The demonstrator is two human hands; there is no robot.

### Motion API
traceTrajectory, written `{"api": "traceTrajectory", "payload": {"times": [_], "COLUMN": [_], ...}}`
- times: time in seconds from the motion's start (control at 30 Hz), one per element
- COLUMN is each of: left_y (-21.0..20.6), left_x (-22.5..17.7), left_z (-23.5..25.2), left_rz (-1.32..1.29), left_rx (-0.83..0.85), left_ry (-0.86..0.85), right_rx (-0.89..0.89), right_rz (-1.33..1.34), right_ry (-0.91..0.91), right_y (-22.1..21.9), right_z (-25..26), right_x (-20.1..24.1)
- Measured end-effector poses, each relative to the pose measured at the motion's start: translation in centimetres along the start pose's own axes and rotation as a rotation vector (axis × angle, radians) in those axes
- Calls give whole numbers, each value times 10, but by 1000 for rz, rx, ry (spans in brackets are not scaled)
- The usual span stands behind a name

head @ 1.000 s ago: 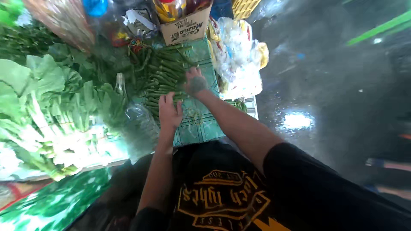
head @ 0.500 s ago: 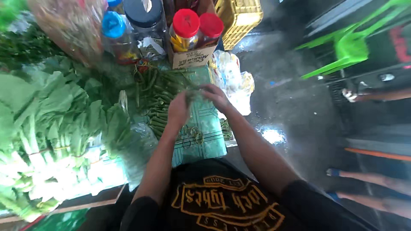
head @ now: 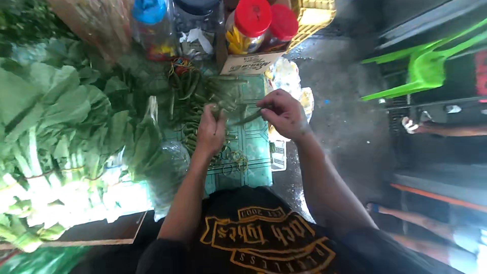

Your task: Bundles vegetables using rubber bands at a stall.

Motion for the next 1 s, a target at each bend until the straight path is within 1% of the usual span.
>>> {"api": "traceTrajectory", "payload": {"times": [0.03, 0.07, 0.1, 0.13, 0.17, 0.2, 0.23, 0.27, 0.3, 0.33, 0.4, 0.43, 0.47, 0.53, 0.57, 0.6, 0.67, 0.7, 0.8, 0.9, 0.97, 1.0], "left_y": [-7, -16, -26, -35, -43, -49, -52, -53, -53, -52, -51, -50, -47, -41, -38, -37, -39, -42, -54, -54, -51, -50], "left_x": [-7, -14, -22, -27, -26, -19, -9, 3, 13, 21, 30, 32, 32, 36, 38, 38, 35, 33, 30, 34, 35, 34], "left_z": [3, 3, 0, -6, -12, -18, -23, -29, -33, -37, -41, -43, -45, -49, -48, -45, -46, -47, -48, -60, -73, -77], "left_rz": [-74, -188, -321, -462, -589, -697, -774, -827, -870, -896, -924, -924, -911, -875, -857, -834, -755, -700, -644, -623, -586, -570], "left_rx": [54, 149, 251, 334, 373, 382, 364, 332, 296, 265, 220, 198, 168, 95, 63, 36, 44, 79, 120, 178, 228, 237], "left_ry": [-50, -72, -45, 32, 150, 279, 393, 480, 529, 542, 509, 486, 469, 469, 467, 459, 440, 433, 430, 440, 431, 415], "right_rx": [76, 132, 162, 166, 151, 118, 45, -55, -119, -121, -60, -55, -82, -215, -274, -297, -263, -226, -209, -162, -111, -89], "right_rz": [67, 113, 133, 157, 217, 294, 306, 201, 14, -159, -425, -507, -511, -332, -234, -156, -61, -56, -108, -70, 9, 63], "right_ry": [13, 19, 20, -1, -64, -167, -297, -428, -541, -625, -670, -659, -643, -595, -530, -425, -249, -183, -84, -20, -44, -98], "right_y": [-3, -8, -13, -17, -20, -23, -27, -34, -42, -52, -75, -81, -81, -69, -62, -57, -60, -65, -72, -71, -74, -74], "right_z": [4, 8, 12, 16, 20, 21, 19, 13, 5, -4, -16, -18, -19, -29, -35, -40, -53, -60, -71, -82, -93, -96], "right_x": [11, 18, 22, 21, 16, 4, -16, -41, -66, -86, -112, -116, -111, -85, -63, -39, 0, 10, 9, 6, 7, 4]}}
Point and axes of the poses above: each hand's wrist, its own z-axis towards the middle knuckle, its own y-axis out of the back of the hand, x = y × z, the point moved 6 cm from there along z, towards the middle knuckle, and after that the axes turned 10 degrees about -x, right-handed, at the moved point
